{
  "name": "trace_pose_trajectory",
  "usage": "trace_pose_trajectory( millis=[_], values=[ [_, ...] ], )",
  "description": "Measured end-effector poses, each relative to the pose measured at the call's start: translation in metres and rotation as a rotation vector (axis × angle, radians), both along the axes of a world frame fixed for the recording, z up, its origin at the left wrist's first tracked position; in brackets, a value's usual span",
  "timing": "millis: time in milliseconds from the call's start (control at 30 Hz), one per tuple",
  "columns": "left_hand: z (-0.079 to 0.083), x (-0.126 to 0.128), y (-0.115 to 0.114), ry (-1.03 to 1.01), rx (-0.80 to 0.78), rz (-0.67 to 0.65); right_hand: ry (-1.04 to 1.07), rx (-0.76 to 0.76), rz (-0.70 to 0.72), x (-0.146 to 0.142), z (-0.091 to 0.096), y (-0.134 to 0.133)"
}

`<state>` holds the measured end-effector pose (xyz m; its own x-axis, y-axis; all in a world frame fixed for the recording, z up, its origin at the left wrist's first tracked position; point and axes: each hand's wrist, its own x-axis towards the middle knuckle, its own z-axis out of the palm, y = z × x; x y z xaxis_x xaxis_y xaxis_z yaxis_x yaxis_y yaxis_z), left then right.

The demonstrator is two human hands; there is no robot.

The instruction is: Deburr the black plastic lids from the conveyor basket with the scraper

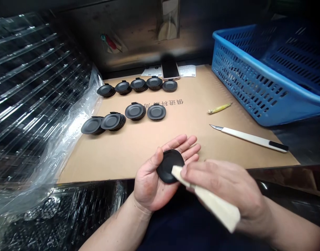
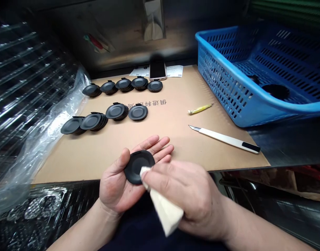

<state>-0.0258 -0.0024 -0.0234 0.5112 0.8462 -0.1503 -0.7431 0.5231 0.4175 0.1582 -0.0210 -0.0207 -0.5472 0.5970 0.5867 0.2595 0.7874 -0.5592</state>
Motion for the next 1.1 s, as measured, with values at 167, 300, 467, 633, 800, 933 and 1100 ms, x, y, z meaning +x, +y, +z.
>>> trace_pose_trajectory(
  millis=[167,300,467,633,800,933,1100],
  values=[
    [0.002,-0.002,0.003,-0.048,0.120,-0.032,0.003,-0.006,0.062,0.005,0.005,-0.020],
    [0.003,-0.003,0.005,-0.058,0.203,-0.104,-0.122,0.021,-0.007,0.017,0.016,-0.020],
    [-0.001,-0.002,0.002,0.012,0.229,-0.095,-0.032,0.007,0.039,-0.005,0.012,-0.008],
    [-0.002,-0.001,0.000,0.107,0.201,-0.064,0.001,0.105,-0.002,-0.026,0.013,0.006],
    [0.000,0.003,-0.001,0.090,0.136,0.000,-0.024,0.035,0.045,-0.015,0.017,0.004],
    [0.001,0.006,-0.001,0.070,0.137,0.002,-0.091,0.028,-0.020,-0.005,0.018,0.000],
    [0.000,0.007,-0.001,0.118,0.141,0.010,-0.075,0.091,-0.128,-0.008,0.017,-0.001]
  ],
)
